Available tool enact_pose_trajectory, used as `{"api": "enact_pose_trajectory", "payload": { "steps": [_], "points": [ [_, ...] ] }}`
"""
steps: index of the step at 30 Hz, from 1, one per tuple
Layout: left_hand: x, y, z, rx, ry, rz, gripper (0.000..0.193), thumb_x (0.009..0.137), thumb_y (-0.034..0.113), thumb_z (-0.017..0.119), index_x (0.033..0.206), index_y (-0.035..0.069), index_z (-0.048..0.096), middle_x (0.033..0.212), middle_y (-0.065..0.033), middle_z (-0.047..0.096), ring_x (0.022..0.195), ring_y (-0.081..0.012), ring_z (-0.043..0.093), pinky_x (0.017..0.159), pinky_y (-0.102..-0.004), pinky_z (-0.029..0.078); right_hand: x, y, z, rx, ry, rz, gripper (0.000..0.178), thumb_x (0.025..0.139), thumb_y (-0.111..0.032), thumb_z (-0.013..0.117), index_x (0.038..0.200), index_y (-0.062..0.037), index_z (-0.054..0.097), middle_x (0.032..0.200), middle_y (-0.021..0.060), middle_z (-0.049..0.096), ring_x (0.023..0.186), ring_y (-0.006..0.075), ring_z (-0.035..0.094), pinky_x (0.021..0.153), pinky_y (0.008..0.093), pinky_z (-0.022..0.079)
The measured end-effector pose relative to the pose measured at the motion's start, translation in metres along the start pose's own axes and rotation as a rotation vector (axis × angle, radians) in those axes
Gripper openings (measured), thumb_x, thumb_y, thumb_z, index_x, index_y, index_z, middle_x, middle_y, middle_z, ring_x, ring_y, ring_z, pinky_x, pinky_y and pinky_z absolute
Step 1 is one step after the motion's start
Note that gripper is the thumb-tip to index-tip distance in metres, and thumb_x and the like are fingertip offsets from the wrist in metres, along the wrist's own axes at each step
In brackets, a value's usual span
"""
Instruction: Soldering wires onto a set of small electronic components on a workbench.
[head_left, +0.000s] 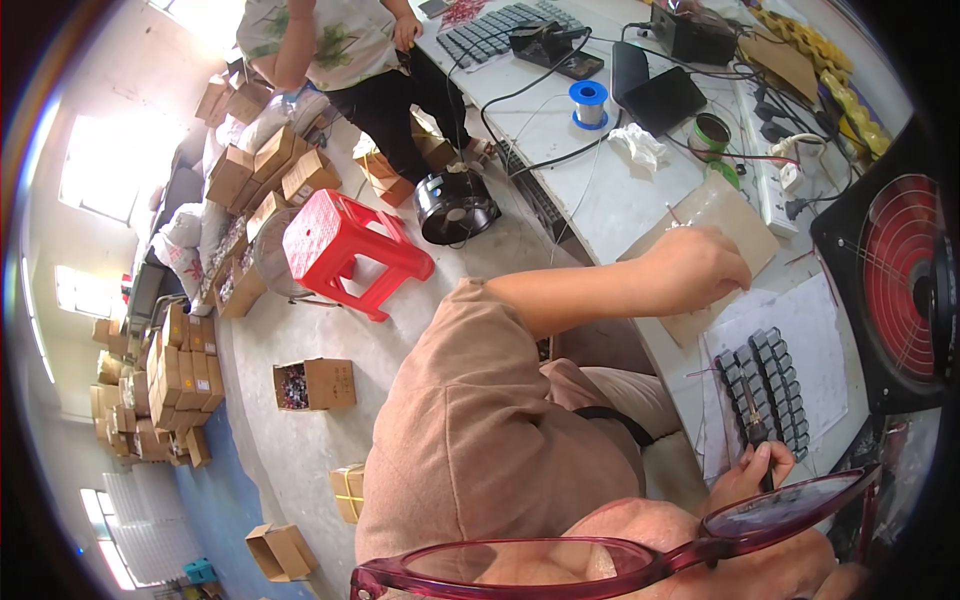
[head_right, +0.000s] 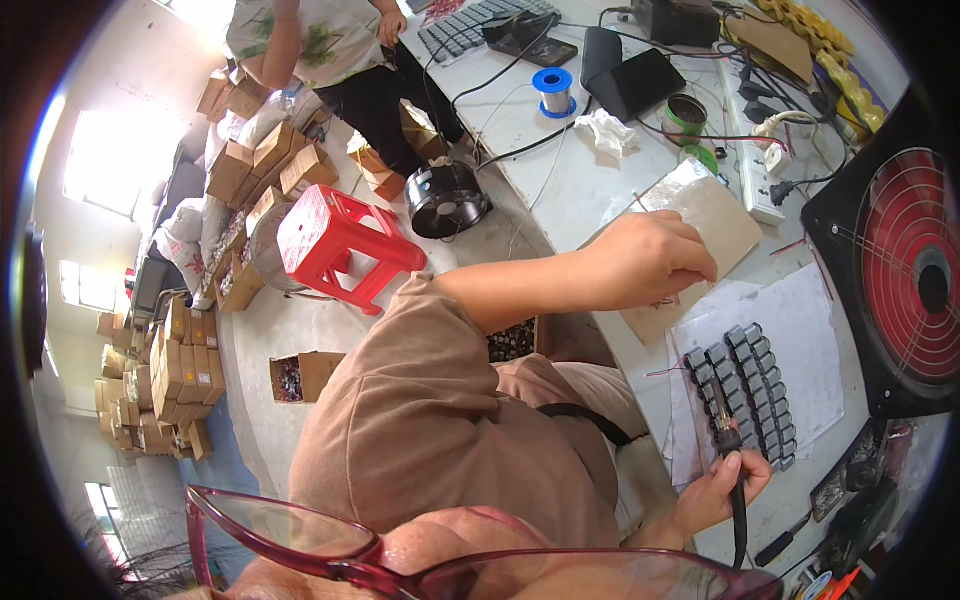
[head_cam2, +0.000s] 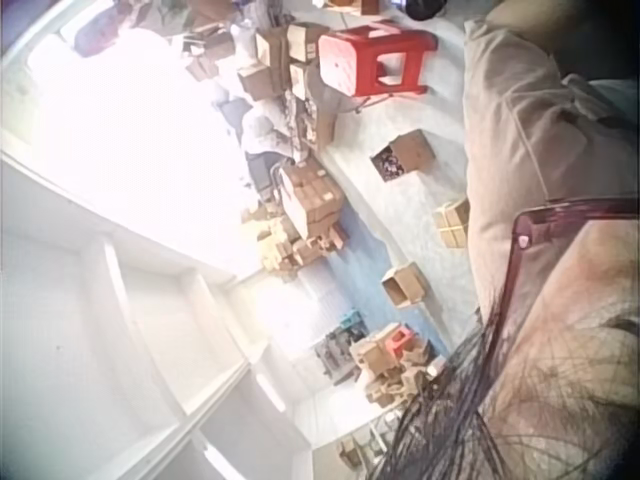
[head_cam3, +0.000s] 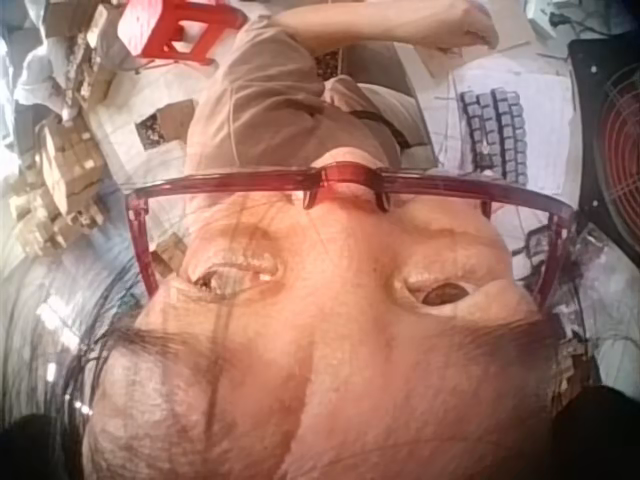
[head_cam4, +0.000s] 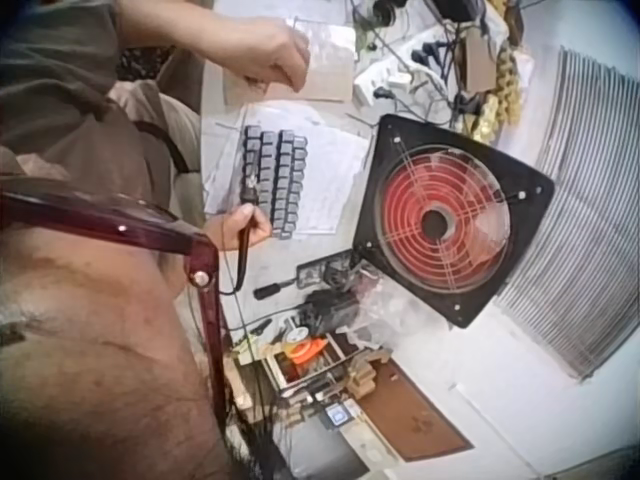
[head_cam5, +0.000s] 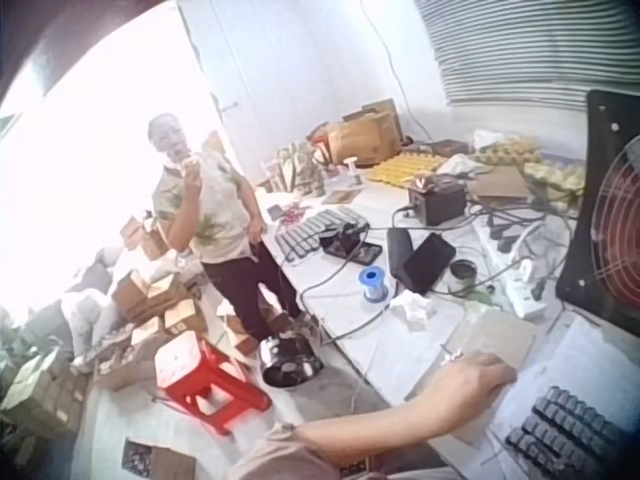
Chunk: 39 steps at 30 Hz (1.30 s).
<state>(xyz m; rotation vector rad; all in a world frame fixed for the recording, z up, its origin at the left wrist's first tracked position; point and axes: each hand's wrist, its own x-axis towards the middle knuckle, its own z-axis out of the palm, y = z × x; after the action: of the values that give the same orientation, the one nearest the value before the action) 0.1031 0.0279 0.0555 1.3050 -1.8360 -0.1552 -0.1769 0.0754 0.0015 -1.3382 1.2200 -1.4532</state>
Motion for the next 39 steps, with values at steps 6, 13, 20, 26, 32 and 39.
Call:
{"api": "enact_pose_trajectory", "payload": {
  "steps": [6, 13, 20, 26, 32, 39],
  "points": [
    [0.003, -0.002, 0.002, -0.076, 0.023, -0.011, 0.007, 0.073, 0.010, 0.067, 0.080, 0.009, 0.067, 0.075, -0.0056, 0.063, 0.077, -0.0264, 0.058, 0.067, -0.0353, 0.048, 0.000, -0.005, 0.005, -0.021, 0.078, 0.012, 0.014, 0.084, -0.015, 0.055, 0.082, -0.0045, 0.045, 0.075, 0.0016, 0.038, 0.061, 0.0088, 0.034, 0.056, 0.0236, 0.031],
    [-0.032, 0.007, 0.017, -0.311, 0.005, -0.340, 0.008, 0.071, 0.007, 0.069, 0.078, 0.003, 0.066, 0.074, -0.0098, 0.063, 0.076, -0.0259, 0.057, 0.068, -0.0355, 0.045, -0.002, -0.010, 0.013, 0.050, 0.008, -0.016, 0.008, 0.081, -0.007, 0.052, 0.082, -0.0031, 0.045, 0.077, 0.0017, 0.039, 0.063, 0.0064, 0.036, 0.084, 0.0352, 0.047],
    [-0.038, 0.018, 0.031, -0.216, -0.099, -0.299, 0.009, 0.071, 0.006, 0.071, 0.079, 0.005, 0.066, 0.072, -0.0055, 0.060, 0.073, -0.0215, 0.053, 0.069, -0.0328, 0.041, 0.003, -0.014, 0.011, 0.193, -0.050, -0.012, 0.012, 0.081, -0.001, 0.054, 0.089, -0.0011, 0.045, 0.078, 0.0025, 0.044, 0.067, 0.0053, 0.042, 0.098, 0.0472, 0.044],
    [-0.040, 0.039, 0.036, -0.105, -0.159, -0.104, 0.011, 0.069, 0.004, 0.070, 0.079, 0.005, 0.065, 0.083, -0.0064, 0.062, 0.084, -0.0236, 0.051, 0.075, -0.0327, 0.039, 0.002, -0.011, 0.014, 0.198, -0.110, -0.109, 0.013, 0.081, 0.002, 0.054, 0.090, -0.0026, 0.045, 0.073, 0.0011, 0.044, 0.063, 0.0047, 0.041, 0.096, 0.0472, 0.044],
    [-0.042, 0.036, 0.051, -0.126, -0.154, -0.078, 0.011, 0.068, 0.002, 0.068, 0.077, 0.006, 0.062, 0.101, -0.0062, 0.065, 0.109, -0.0337, 0.049, 0.094, -0.0436, 0.036, 0.001, -0.013, 0.009, 0.181, -0.128, -0.099, 0.014, 0.079, 0.003, 0.055, 0.088, -0.0030, 0.046, 0.073, 0.0026, 0.045, 0.063, 0.0068, 0.042, 0.096, 0.0488, 0.043],
    [-0.041, 0.034, 0.058, -0.146, -0.159, -0.086, 0.012, 0.068, 0.002, 0.069, 0.077, 0.005, 0.062, 0.101, -0.0071, 0.066, 0.113, -0.0348, 0.048, 0.095, -0.0443, 0.036, 0.001, -0.019, 0.014, 0.115, -0.111, -0.082, 0.014, 0.079, 0.000, 0.059, 0.087, -0.0026, 0.047, 0.078, 0.0043, 0.049, 0.070, 0.0091, 0.047, 0.096, 0.0494, 0.043]
  ]
}}
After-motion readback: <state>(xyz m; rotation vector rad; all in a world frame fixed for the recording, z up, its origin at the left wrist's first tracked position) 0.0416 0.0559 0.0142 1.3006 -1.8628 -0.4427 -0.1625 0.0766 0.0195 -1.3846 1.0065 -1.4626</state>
